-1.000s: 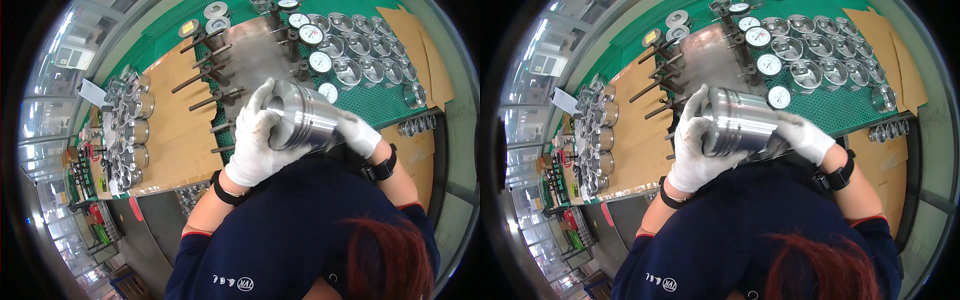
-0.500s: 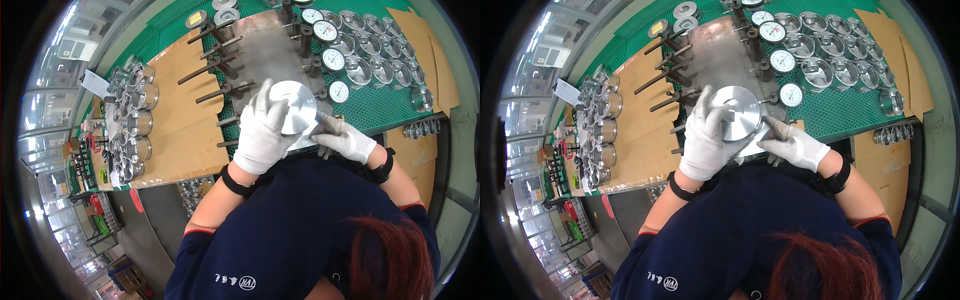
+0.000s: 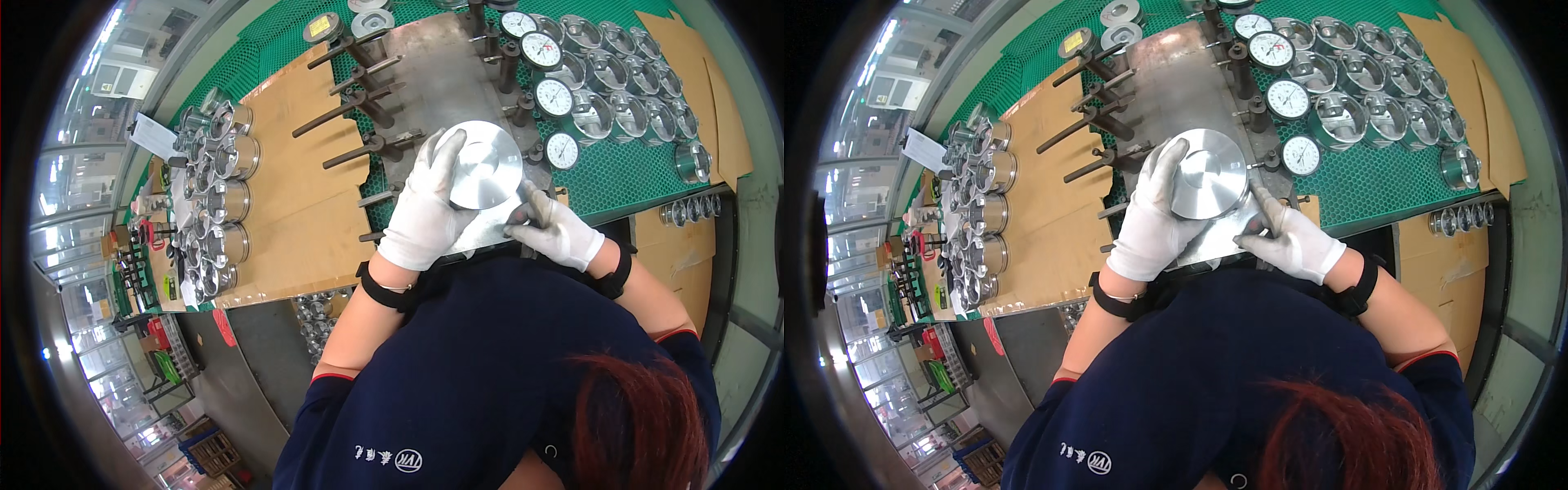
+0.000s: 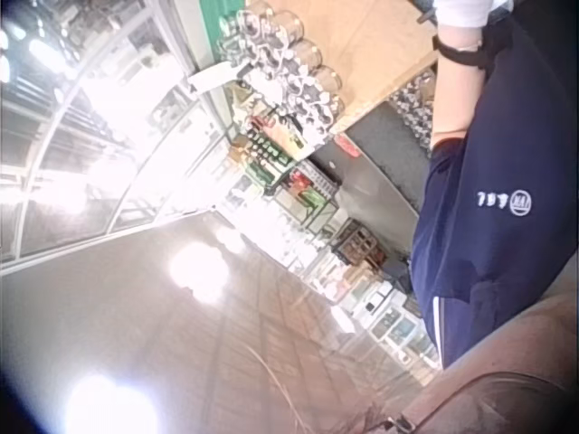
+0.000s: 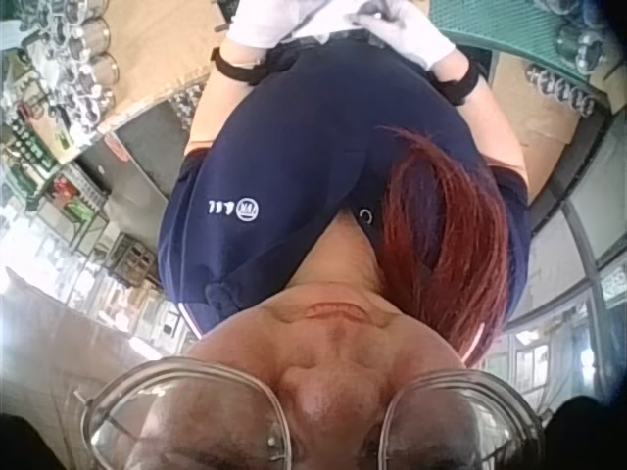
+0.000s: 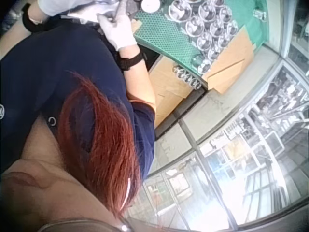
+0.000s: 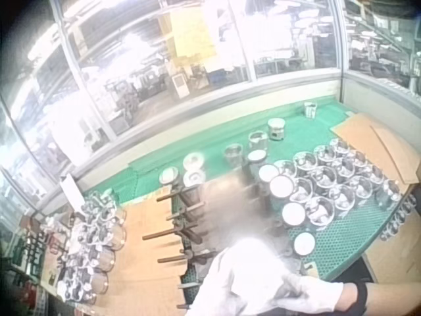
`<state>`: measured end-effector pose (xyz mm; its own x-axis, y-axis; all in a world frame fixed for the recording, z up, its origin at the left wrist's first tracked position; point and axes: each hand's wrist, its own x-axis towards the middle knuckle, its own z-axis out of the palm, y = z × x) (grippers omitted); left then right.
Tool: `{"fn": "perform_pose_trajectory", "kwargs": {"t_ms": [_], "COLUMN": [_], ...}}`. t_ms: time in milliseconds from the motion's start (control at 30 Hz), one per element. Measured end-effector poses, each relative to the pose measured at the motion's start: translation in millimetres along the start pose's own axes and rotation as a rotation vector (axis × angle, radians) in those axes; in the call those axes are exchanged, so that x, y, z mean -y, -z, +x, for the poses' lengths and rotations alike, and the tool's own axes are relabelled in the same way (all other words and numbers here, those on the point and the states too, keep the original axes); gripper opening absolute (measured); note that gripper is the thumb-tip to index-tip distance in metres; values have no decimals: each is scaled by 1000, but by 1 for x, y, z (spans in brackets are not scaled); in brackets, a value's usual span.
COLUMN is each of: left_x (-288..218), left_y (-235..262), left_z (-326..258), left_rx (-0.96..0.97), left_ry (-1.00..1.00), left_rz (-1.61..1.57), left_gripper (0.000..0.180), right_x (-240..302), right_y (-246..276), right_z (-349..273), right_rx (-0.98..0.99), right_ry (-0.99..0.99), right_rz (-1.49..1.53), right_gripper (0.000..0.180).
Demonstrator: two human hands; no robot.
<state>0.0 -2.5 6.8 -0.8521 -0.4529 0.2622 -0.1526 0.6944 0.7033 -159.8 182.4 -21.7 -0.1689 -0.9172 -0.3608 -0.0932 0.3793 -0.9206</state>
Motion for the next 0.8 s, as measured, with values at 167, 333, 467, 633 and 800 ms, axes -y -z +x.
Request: {"fn": "perform_pose_trajectory", "kwargs": {"t_ms": [167,333,467,633,800], "left_x": [0,4,2,4,3], "left_y": [0,-2,-2,-3,-2], "left_z": [1,2,3,2,3], "left_rx": [6,9,-13,-28,-27], "left_ry": [23,19,11,-3,-11], "left_rz": [16,36,15,20,44], "left_gripper": [99,100,100,101,101], "right_x": [5,4,9,9,9], "right_y": [1,0,0,0,0], "right_z": [1,2,2,3,3], "right_rx": [1,-6,-8,-12,-24], "right_ry": [-33,-42,-32,-46,-60], "right_rz": [60,83,105,86,60], "right_gripper": [98,99,98,99,100]}}
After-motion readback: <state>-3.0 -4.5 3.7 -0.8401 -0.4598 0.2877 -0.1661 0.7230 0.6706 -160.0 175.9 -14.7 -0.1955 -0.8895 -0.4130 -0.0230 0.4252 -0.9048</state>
